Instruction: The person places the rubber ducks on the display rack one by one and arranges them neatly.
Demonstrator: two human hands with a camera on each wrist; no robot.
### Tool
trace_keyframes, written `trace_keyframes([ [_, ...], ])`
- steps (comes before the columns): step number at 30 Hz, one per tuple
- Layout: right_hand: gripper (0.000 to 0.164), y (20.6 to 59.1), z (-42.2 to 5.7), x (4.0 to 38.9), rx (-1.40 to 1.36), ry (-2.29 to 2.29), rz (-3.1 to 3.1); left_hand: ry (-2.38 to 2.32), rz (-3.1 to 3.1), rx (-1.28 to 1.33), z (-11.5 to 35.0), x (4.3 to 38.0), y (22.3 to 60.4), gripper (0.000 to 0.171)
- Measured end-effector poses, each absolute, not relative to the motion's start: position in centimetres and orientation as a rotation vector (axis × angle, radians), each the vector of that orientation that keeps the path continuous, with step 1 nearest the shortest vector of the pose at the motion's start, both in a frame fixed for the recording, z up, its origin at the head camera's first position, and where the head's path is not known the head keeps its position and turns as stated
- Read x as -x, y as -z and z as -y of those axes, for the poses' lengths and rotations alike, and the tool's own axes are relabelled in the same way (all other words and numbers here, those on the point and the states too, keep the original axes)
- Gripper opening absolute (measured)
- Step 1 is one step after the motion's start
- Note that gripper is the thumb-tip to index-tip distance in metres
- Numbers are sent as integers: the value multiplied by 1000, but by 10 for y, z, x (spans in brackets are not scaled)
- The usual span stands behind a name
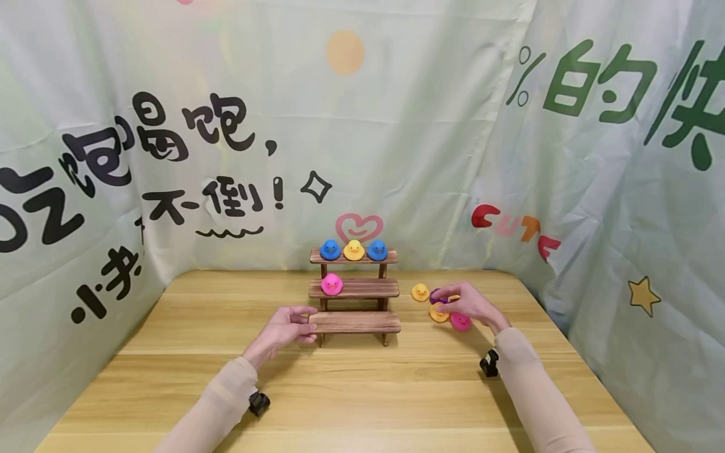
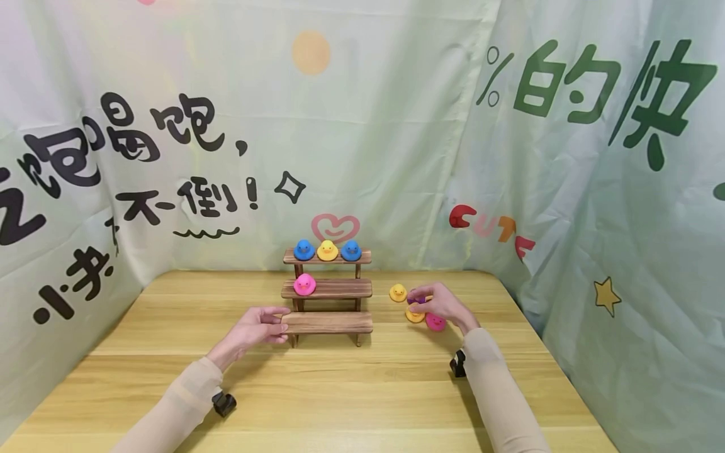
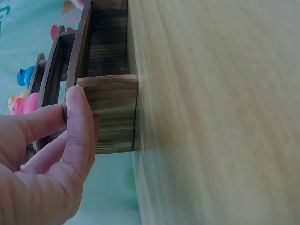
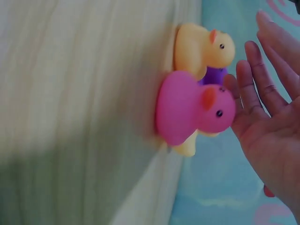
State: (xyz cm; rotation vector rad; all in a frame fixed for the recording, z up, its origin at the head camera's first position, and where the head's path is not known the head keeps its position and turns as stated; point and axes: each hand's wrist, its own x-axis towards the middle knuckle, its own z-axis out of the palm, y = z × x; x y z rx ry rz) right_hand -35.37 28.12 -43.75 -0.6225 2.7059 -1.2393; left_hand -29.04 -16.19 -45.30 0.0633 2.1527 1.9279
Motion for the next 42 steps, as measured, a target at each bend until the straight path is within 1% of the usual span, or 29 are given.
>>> trace_keyframes([
  [7, 39, 446, -291, 355, 568, 1184, -2725, -1929, -2150, -72, 162, 291, 452, 47],
  [21, 36, 457, -283, 353, 532, 1073, -2792, -1926, -2149, -83, 162, 289, 456, 46],
  [23, 36, 457, -282, 354, 558, 1059, -2797, -1929, -2145, -83, 162, 290, 456, 46],
  [34, 35, 451, -280, 353, 513, 1042, -2826, -1916, -2140, -74, 162, 293, 454, 46],
  [37, 34, 448, -277, 352, 500, 1095, -2821, -1919, -2139, -75, 163, 292, 455, 46],
  [42, 34, 436, -269, 349, 571, 1190, -2789, -1925, -2138, -66, 164, 292, 455, 46],
])
